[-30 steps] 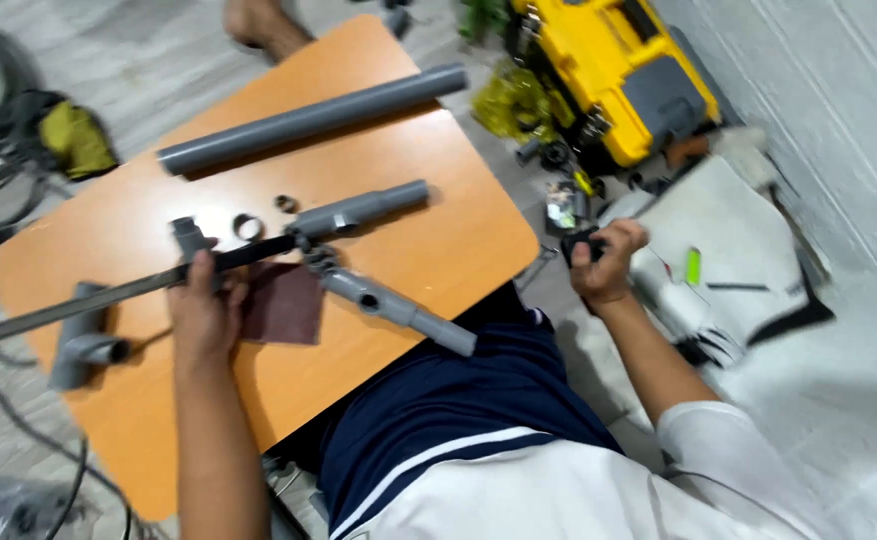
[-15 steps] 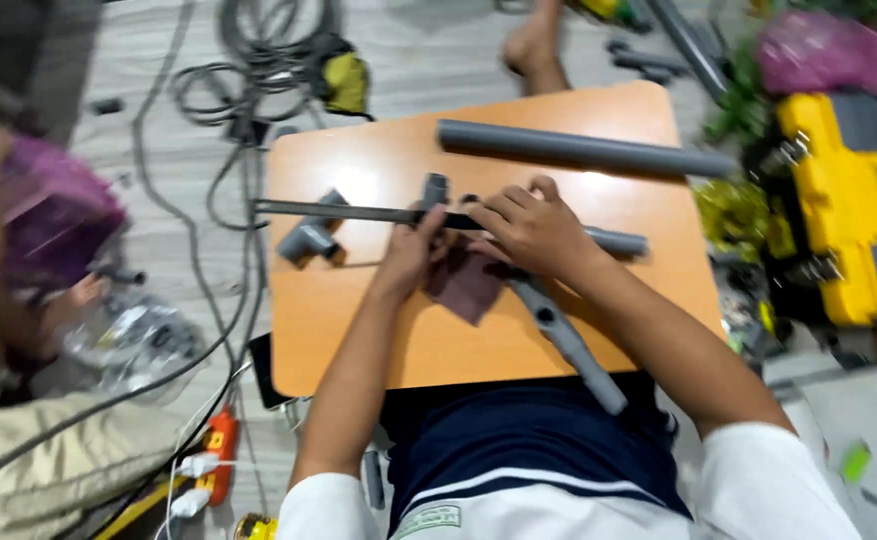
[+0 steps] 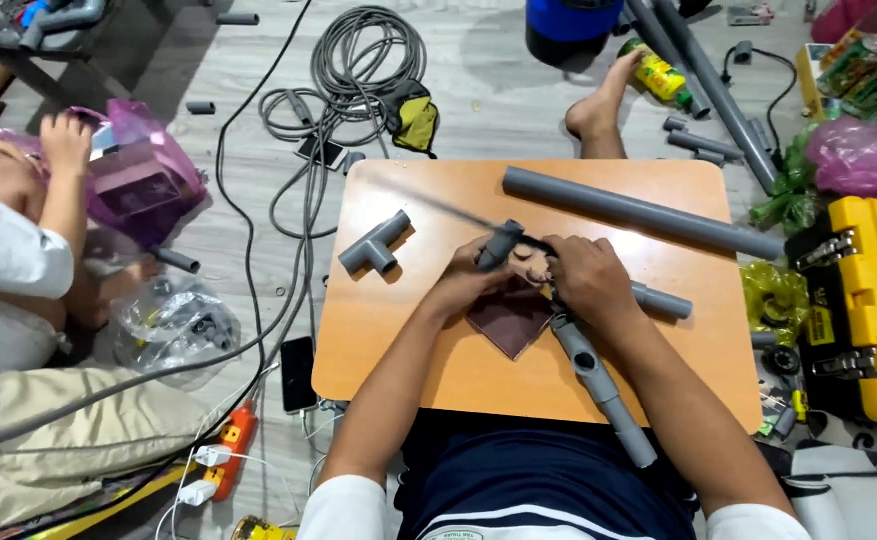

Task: Sawing a PVC pipe with a hand saw and smoothing the edges with a file.

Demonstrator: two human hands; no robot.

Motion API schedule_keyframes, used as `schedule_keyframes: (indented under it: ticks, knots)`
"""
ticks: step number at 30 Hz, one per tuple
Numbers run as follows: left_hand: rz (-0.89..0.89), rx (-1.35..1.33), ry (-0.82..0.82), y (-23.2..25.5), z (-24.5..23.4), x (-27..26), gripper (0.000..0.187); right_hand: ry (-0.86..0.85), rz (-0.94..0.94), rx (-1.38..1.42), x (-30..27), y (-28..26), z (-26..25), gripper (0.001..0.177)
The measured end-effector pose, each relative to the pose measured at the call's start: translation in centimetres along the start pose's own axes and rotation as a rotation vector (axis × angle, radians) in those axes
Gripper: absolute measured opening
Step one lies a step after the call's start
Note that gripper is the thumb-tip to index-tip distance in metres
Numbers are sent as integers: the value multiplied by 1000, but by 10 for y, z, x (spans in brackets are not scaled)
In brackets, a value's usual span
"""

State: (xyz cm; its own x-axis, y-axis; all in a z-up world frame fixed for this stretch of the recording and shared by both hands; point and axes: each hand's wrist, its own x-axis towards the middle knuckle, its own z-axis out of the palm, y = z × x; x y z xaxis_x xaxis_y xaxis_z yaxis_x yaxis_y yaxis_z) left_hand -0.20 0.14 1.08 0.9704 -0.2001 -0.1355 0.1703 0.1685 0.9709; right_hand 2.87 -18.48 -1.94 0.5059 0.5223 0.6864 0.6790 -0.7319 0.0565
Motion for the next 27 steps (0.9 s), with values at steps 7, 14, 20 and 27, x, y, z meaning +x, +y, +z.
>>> schedule_keyframes:
  ticks: [7,14,20,27]
  knots:
    - [59,6,114,-5,-5,4,22,86,181,100,-24,26,5,20]
    - [169,285,271,-22,-18,17,41,8,227,156,-17,18,-2,20]
    - [201,343,277,-28,-22,19,44,-13,231,167,-11,14,-11,19]
    - [195,356,290,-41,-25,29,42,11,217,222,-8,16,-11,17]
